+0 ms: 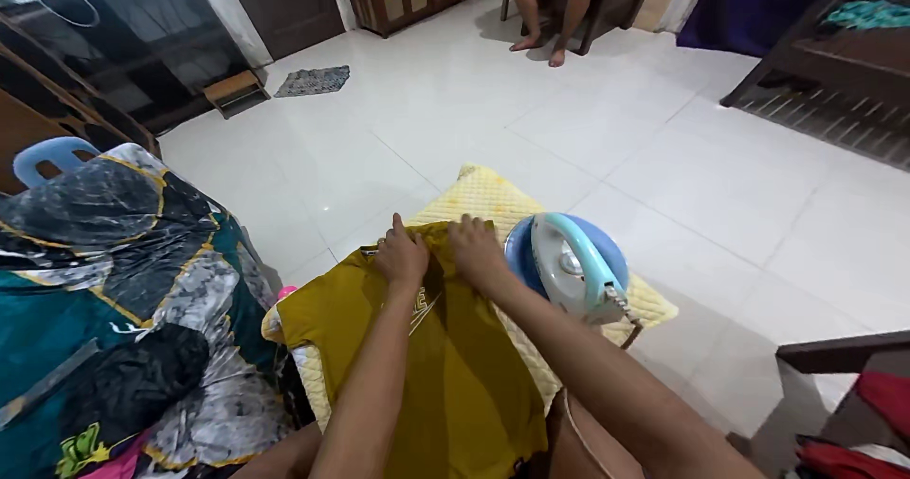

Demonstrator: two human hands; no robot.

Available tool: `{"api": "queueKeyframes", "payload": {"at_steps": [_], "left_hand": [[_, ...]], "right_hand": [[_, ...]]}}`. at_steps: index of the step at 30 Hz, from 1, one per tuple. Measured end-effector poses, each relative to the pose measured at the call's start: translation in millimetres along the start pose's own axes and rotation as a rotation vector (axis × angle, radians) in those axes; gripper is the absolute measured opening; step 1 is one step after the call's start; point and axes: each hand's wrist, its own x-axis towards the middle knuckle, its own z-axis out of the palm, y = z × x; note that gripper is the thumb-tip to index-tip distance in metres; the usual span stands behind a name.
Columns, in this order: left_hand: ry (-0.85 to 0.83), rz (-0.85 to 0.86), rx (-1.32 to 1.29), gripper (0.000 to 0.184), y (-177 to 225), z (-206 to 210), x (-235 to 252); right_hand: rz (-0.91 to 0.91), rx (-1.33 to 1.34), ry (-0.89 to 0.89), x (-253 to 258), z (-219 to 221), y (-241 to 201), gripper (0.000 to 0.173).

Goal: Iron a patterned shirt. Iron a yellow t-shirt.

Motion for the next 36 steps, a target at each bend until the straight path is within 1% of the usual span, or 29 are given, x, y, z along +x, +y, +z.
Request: {"api": "queueKeyframes", "payload": {"at_steps": [1,2,3,4,5,7,9,10,11,12,15,17,18,19,20,22,24,27,29,32,34,36], "left_hand": [[0.060,0.089,0.053,0.063,0,5,-10],[0.100,0.182,0.086,0.059,-1,13,-19],[0.104,0.269,0.110,0.053,-6,21,-25],[0.063,0.341,0.131,0.052,-14,31,-28],[-0.014,0.375,0.153,0.054,-22,38,-29],[-0.164,0.369,0.198,0.062,-28,39,-27],[-0.238,0.340,0.224,0.067,-25,34,-24],[-0.258,0.334,0.234,0.069,-24,32,-24],[-0.264,0.337,0.245,0.070,-23,29,-25],[-0.244,0.348,0.252,0.070,-22,25,-27],[-0.127,0.415,0.242,0.067,-21,20,-48],[-0.137,0.456,0.211,0.068,-24,22,-73],[-0.182,0.453,0.199,0.069,-26,22,-86],[-0.215,0.447,0.194,0.069,-28,22,-97],[-0.227,0.430,0.184,0.070,-30,21,-107],[-0.216,0.366,0.152,0.070,-35,16,-120],[-0.191,0.306,0.126,0.069,-42,5,-125],[-0.172,0.273,0.106,0.068,-57,-12,-119],[-0.202,0.271,0.104,0.068,-70,-21,-111],[-0.249,0.296,0.116,0.069,-99,-22,-105],[-0.256,0.372,0.156,0.071,-120,-13,-108],[-0.223,0.441,0.163,0.073,-135,-6,-111]], "right_hand": [[-0.096,-0.042,-0.071,-7,13,-4,0.053],[-0.150,-0.068,-0.134,-11,25,-5,0.064],[-0.165,-0.086,-0.178,-14,34,-2,0.070],[-0.152,-0.110,-0.198,-15,41,5,0.071],[-0.116,-0.139,-0.212,-15,44,12,0.073],[-0.025,-0.190,-0.235,-12,40,19,0.087],[0.063,-0.225,-0.296,-7,31,18,0.101],[0.092,-0.240,-0.320,-7,26,16,0.105],[0.114,-0.252,-0.337,-7,16,11,0.104],[0.127,-0.249,-0.329,-9,3,5,0.099],[0.189,-0.153,-0.136,-34,-49,-1,0.074],[0.317,-0.088,0.003,-55,-80,14,0.067],[0.392,-0.060,0.044,-62,-90,26,0.067],[0.473,-0.031,0.048,-66,-99,40,0.067],[0.549,-0.015,0.012,-67,-105,54,0.067],[0.618,0.005,-0.121,-62,-110,81,0.069],[0.600,0.039,-0.175,-59,-110,99,0.074],[0.536,0.073,-0.152,-62,-113,100,0.068],[0.471,0.099,-0.123,-68,-115,84,0.063],[0.321,0.149,-0.126,-69,-112,46,0.062],[0.238,0.172,-0.138,-65,-102,22,0.058],[0.170,0.186,-0.142,-59,-85,-3,0.052]]}}
